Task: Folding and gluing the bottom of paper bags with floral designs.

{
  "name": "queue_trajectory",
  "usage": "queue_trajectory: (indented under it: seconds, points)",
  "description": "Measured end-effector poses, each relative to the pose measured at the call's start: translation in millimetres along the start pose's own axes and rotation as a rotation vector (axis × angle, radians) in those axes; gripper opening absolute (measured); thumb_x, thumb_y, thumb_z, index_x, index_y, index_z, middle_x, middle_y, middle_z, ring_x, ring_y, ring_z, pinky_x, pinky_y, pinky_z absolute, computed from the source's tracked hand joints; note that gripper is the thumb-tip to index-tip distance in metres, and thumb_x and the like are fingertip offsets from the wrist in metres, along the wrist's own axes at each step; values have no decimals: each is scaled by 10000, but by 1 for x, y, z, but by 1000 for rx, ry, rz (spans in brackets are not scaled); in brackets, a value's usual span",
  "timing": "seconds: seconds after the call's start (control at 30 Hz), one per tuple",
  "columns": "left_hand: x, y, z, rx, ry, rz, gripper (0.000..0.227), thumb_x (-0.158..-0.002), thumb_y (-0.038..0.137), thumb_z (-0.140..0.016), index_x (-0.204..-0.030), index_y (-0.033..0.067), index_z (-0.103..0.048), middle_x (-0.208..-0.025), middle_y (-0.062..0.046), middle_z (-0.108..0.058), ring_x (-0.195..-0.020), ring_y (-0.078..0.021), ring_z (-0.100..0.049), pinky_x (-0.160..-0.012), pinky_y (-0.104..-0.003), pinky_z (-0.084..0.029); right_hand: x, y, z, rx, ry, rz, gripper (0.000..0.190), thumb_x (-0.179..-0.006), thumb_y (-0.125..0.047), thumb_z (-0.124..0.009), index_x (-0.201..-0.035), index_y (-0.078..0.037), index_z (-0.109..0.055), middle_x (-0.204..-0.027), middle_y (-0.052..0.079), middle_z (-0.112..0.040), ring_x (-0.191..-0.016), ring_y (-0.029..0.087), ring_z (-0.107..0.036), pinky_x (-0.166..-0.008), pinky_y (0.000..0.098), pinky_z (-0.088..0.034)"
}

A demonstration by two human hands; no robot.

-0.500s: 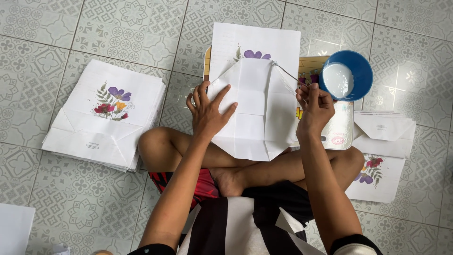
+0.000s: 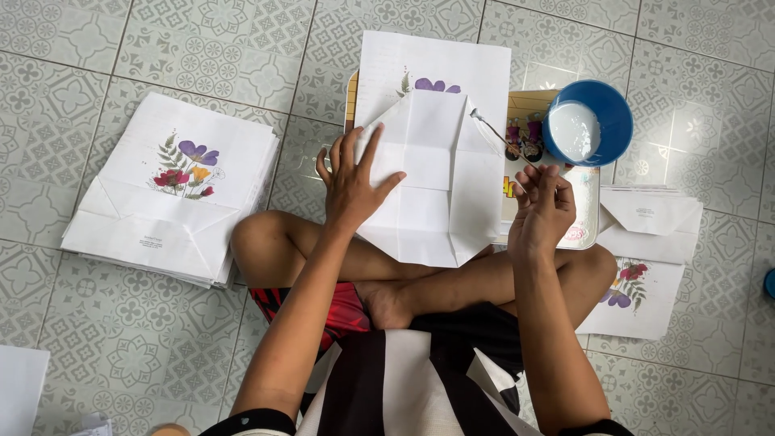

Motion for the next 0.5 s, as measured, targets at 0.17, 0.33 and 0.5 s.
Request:
queue_trajectory:
  seconds: [0.17,0.33,0.5]
  points:
    - [-2,-3,0,88,2,53,1098,-774,720,-759,-1606,186,-282,-1425,-133,-479,-1363,-293,-397,-1132,-609,-179,1,-9,6,-35,-14,15,293,-1013,-367,-654,-1095,-88,-622,-1018,98,-730,-897,158,-783,-769,227,-688]
    - [-2,-9,-3,190,-6,43,938,-684,701,-823,-1432,239,-497,-1370,-41,-460,-1338,-263,-381,-1130,-608,-194,1,-19,3,-46,-34,24,295,-1018,-365,-637,-1108,-85,-611,-1011,90,-719,-885,149,-778,-760,233,-688]
    - [0,-8,-1,255,40,5,704,-822,851,-540,-1124,216,-569,-1381,-19,-478,-1398,-242,-376,-1102,-630,-183,-12,-11,-5,-89,-63,32,293,-1018,-340,-646,-1095,-60,-611,-1004,128,-736,-880,191,-792,-727,251,-704]
Point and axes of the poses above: each hand's wrist, its own x-axis away from the middle knuckle, its own z-axis out of the back of the hand, y = z × x, the point moved 1 cm from there along -x, towards the middle knuckle
